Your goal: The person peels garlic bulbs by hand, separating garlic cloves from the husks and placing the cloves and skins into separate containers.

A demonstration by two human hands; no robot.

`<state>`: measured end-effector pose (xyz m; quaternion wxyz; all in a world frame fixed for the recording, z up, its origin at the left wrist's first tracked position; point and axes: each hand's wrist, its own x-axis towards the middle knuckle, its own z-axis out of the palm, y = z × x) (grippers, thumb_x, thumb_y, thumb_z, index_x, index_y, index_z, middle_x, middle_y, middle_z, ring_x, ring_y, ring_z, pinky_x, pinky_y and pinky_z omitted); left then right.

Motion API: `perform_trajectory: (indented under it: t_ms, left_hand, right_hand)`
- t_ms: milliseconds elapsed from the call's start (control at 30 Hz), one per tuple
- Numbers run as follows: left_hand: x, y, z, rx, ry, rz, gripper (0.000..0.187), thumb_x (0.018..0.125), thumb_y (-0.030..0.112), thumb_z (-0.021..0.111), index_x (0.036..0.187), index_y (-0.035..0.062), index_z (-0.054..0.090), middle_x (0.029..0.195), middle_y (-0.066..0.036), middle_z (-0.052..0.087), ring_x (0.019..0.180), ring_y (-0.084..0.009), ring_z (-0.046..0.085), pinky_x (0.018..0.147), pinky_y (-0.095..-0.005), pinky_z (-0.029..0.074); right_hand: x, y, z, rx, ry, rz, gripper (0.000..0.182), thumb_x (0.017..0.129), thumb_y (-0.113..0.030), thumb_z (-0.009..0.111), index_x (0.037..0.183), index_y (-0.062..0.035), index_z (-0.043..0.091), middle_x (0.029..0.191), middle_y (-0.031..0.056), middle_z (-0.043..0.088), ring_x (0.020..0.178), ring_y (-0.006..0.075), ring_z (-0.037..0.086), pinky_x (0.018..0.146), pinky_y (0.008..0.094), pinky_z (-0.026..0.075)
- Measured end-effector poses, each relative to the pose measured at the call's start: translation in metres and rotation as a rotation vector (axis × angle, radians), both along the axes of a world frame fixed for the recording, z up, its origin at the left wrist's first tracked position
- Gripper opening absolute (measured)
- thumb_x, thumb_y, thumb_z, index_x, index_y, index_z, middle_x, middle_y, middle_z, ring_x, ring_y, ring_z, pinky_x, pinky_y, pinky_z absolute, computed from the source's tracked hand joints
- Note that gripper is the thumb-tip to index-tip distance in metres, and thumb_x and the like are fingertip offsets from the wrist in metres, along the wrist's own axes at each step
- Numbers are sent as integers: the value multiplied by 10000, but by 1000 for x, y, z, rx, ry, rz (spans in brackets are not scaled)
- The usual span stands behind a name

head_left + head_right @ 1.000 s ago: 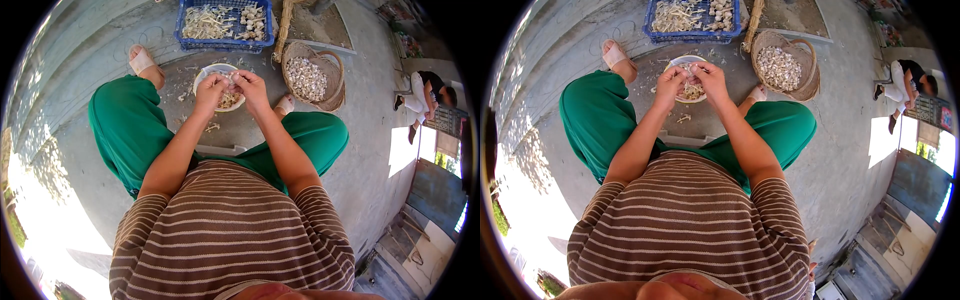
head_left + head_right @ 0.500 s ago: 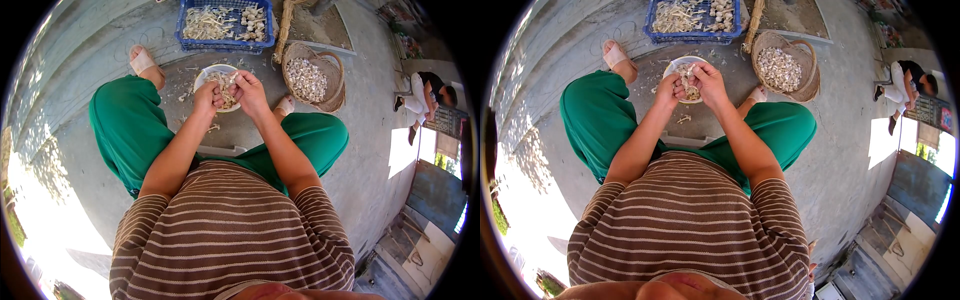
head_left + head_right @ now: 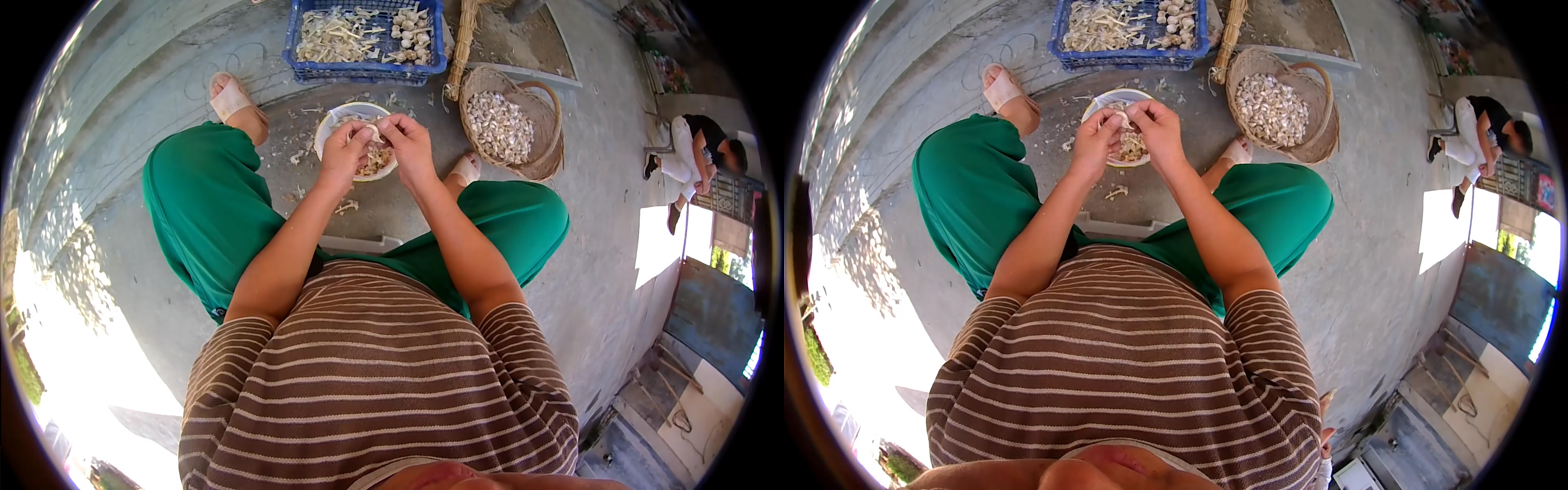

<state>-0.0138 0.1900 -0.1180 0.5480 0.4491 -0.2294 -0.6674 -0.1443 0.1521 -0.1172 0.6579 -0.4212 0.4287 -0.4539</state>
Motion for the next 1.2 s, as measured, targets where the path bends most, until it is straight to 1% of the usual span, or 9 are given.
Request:
perform_trajectory:
  t_ms: [167, 233, 267, 333, 433, 600, 967, 1133, 1200]
  left_hand:
    - [0, -2, 4, -6, -22, 70, 129, 900, 105, 553, 1005, 33, 569, 720, 43, 488, 532, -25, 340, 454, -189, 281]
    - [1, -2, 4, -10, -65, 63, 132, 895, 92, 556, 1013, 36, 571, 742, 39, 508, 540, -25, 353, 460, -188, 300]
    - [2, -2, 3, -13, -109, 57, 138, 890, 79, 560, 1021, 39, 573, 763, 34, 529, 547, -26, 366, 467, -186, 319]
    - [1, -3, 6, -59, -194, 98, 134, 879, 71, 574, 1010, 44, 580, 771, 36, 536, 566, -24, 391, 477, -184, 341]
    - [1, -3, 4, -110, -350, 131, 116, 849, 71, 610, 963, 53, 603, 781, 24, 559, 608, -30, 452, 508, -192, 385]
    - [8, -5, -9, -273, -621, 144, 97, 817, 82, 652, 901, 47, 618, 770, 12, 585, 600, -39, 487, 526, -204, 409]
    - [9, -3, 1, -137, -220, 40, 71, 824, 63, 643, 891, 52, 624, 763, 16, 587, 584, -32, 487, 502, -185, 412]
    - [11, -3, 5, -158, -167, 40, 75, 835, 56, 630, 909, 50, 630, 794, 13, 593, 605, -33, 492, 517, -181, 416]
    - [10, -3, 10, -169, -184, 39, 80, 837, 53, 625, 917, 50, 632, 808, 12, 599, 629, -35, 505, 532, -183, 424]
  right_hand:
    - [-3, -5, -13, 43, 15, -50, 106, 867, -113, 601, 848, -14, 635, 741, 13, 596, 663, 69, 525, 617, 229, 440]
    - [-10, -14, -38, -779, 824, 31, 125, 873, -135, 601, 846, -18, 633, 786, 26, 613, 694, 72, 551, 623, 227, 449]
    - [-12, -15, -42, -780, 824, 31, 125, 873, -135, 601, 846, -18, 633, 786, 26, 613, 694, 72, 551, 623, 227, 449]
    - [-8, -16, -26, -195, 252, 15, 98, 860, -109, 616, 876, -14, 636, 840, 40, 631, 738, 69, 572, 632, 223, 466]
    - [-10, -12, -1, -103, -42, 153, 120, 849, -89, 629, 945, -17, 639, 876, 40, 631, 775, 94, 582, 654, 233, 478]
    - [-9, -11, 9, -99, -37, 177, 95, 834, -44, 636, 918, 0, 632, 812, 44, 632, 683, 93, 583, 605, 226, 487]
    - [-7, -3, 6, -41, -110, 89, 85, 873, -57, 583, 921, 7, 613, 765, 42, 613, 613, 96, 568, 553, 223, 480]
    - [-6, 2, 15, 85, -268, 108, 145, 865, -77, 604, 993, -20, 567, 826, 26, 581, 643, 90, 526, 570, 222, 460]
    - [-7, 1, 19, -12, -202, 171, 152, 848, -52, 614, 990, -24, 565, 832, 23, 578, 653, 85, 523, 570, 219, 455]
